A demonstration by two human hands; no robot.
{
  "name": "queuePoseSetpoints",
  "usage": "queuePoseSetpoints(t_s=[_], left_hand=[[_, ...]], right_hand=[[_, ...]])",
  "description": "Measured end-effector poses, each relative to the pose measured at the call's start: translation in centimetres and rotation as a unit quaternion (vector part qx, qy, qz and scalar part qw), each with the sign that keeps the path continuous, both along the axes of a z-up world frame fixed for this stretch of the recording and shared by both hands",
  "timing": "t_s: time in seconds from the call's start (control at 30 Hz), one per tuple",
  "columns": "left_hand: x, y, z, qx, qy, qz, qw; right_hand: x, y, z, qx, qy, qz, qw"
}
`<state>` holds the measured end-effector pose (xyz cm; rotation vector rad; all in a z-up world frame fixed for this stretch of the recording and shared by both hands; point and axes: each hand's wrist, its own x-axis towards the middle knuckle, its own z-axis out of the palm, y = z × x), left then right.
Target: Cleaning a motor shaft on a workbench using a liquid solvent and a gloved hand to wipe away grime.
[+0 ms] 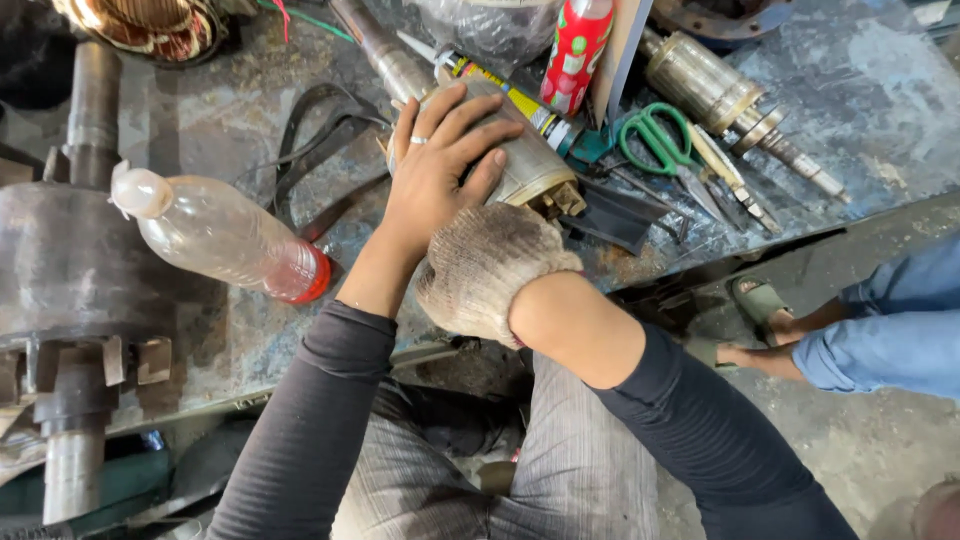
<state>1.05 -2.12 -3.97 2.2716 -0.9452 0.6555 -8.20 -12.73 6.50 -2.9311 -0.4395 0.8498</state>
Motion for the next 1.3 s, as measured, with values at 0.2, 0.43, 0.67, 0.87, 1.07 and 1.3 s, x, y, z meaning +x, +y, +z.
queuePoseSetpoints(t_s=[0.2,0.43,0.67,0.87,1.07,1.3], left_hand=[[-0.7,0.1,0.9,-0.009,0.032,0.002,0.999],[0.6,0.6,-0.9,-0.012,-0.036,-0.010,0.999],[-0.4,0.6,0.1,-0.022,0.002,-0.012,1.000],[-0.3,0.5,-0.2,-0.023,0.013,-0.004,1.000],[-0.7,0.2,0.4,-0.011,0.010,0.004,1.000],[0.3,0.6,0.1,-0.020,-0.075,-0.027,0.997]], right_hand=[[-0.3,0.2,0.2,-0.002,0.003,0.004,1.000],[0.5,-0.3,-0.7,-0.003,0.031,0.000,1.000],[-0.3,-0.4,-0.3,-0.008,0.032,-0.023,0.999],[0.2,-0.6,-1.1,-0.011,0.054,-0.010,0.998],[-0.3,-0.9,-1.1,-0.021,0.056,-0.020,0.998],[0.6,0.3,-2.1,-0.038,0.074,-0.049,0.995]])
